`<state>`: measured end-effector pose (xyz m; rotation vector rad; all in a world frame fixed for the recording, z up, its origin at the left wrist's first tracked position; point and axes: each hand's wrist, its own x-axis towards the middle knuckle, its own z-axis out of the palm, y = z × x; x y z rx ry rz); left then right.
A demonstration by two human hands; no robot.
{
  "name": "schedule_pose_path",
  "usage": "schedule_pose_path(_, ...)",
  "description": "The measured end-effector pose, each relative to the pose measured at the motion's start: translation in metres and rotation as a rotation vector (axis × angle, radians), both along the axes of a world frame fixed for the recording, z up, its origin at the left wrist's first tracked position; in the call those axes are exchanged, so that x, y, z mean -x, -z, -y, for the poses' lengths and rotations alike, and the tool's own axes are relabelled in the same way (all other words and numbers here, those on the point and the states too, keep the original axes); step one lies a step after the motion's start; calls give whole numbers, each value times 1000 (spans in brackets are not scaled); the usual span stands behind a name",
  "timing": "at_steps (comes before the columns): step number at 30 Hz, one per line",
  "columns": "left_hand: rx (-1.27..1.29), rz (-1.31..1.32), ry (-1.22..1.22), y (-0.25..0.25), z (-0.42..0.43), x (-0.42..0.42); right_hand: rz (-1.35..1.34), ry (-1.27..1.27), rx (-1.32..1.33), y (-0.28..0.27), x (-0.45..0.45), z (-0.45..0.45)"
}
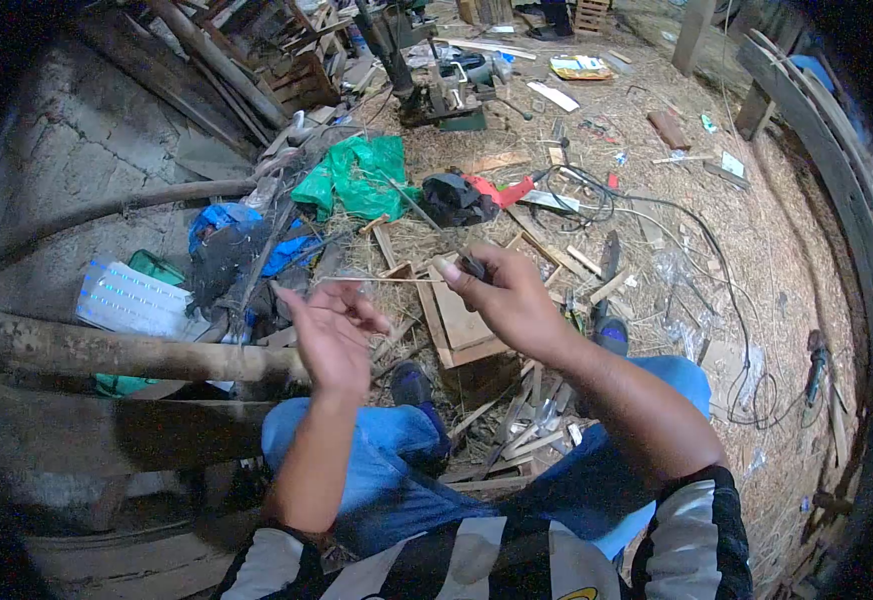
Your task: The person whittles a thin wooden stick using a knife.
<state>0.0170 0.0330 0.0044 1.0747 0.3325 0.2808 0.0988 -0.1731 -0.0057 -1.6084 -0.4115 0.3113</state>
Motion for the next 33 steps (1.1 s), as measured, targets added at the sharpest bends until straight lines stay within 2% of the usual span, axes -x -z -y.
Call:
schedule_pose_path(1,93,19,-4,-11,-1,-1,0,5,2,-2,-4,4)
schedule_pose_path(4,156,-118,149,-13,-23,-1,38,-153,203,-22,-13,17)
schedule_pose_path(6,54,-98,396,-12,-29,1,11,-149,180,-21,-17,20)
schedule_pose_path(9,-9,-202,536,-21,-23,4,36,-143,125,-19,-22,22)
schedule_pose_path(11,-45,-175,610,-27,-14,5,-31,-137,53,-19,-23,21)
schedule_pose_path(14,-101,-260,773,-29,-4,9,15,-155,143,-24,-21,20)
schedule_pose_path(15,-100,-260,773,-27,-3,10,15,-155,144,-21,-20,17)
schedule_pose_path(17,-102,-280,775,-25,-1,12,294,-14,30,-11,-17,10)
schedule_pose_path(18,-103,-278,773,-24,0,12,296,-17,29,-15,-14,11)
schedule_pose_path(20,-123,-230,581,-23,2,12,481,95,232,-31,-8,17)
schedule_pose_path(21,-125,-226,573,-24,3,11,487,89,228,-36,-4,18)
schedule_pose_path(23,-86,-204,483,-28,4,12,672,-24,422,-41,5,19)
schedule_pose_path(24,-99,-149,519,-26,0,12,764,-38,440,-36,8,18)
schedule_pose_path(27,-78,-120,449,-26,5,13,832,-86,549,-37,16,14)
schedule_pose_path(33,-169,-84,400,-21,9,15,859,-63,553,-35,13,14)
